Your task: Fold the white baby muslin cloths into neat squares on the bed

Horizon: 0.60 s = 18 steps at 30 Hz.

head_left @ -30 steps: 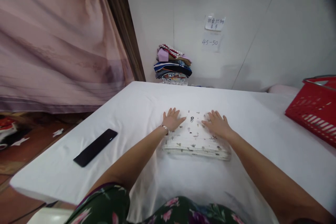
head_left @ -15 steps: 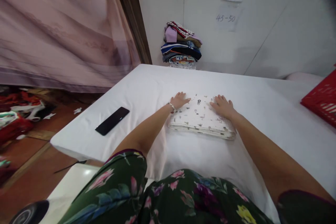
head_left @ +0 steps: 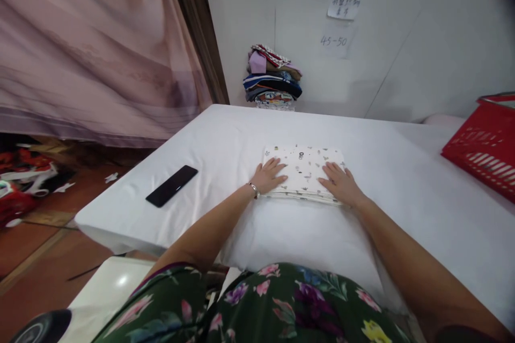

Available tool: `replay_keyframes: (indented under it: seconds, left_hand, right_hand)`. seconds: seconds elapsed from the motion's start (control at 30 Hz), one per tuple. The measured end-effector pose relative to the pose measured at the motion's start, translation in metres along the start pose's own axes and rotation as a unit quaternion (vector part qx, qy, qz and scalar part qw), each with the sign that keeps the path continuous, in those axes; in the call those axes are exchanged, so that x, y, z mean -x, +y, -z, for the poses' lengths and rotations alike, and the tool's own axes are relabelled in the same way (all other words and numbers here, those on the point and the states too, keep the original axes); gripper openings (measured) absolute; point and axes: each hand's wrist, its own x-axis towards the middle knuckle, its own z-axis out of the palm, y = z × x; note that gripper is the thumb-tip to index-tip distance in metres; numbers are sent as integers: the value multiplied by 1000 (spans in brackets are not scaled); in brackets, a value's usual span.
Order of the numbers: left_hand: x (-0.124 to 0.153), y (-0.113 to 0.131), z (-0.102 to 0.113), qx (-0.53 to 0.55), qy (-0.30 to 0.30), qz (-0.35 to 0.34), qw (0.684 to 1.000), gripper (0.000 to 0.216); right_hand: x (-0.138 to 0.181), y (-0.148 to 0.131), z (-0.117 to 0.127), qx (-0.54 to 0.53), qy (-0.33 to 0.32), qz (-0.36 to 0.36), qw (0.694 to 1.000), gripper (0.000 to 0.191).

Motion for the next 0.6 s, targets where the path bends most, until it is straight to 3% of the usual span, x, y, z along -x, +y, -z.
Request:
replay_keyframes:
  seconds: [0.13,0.23,0.33,0.4,0.6]
  left_hand:
    - [14,0,1,41,102,0,994,45]
    - [36,-2,-1,24,168,-80,982,40]
    - [54,-7,-5,-5,181,-156,971,38]
    - [58,-9,-7,-9,192,-164,967,32]
    - [55,-7,-8,6,217,-185,959,24]
  right_hand:
    - [20,-2,7,-115,132,5,984,48]
    - [43,-1,8,-164,198,45,965,40]
    - [58,0,5,-149,184,118,964,35]
    - [61,1,2,-116,178,148,966,33]
    - [57,0,-5,-68,173,160,969,29]
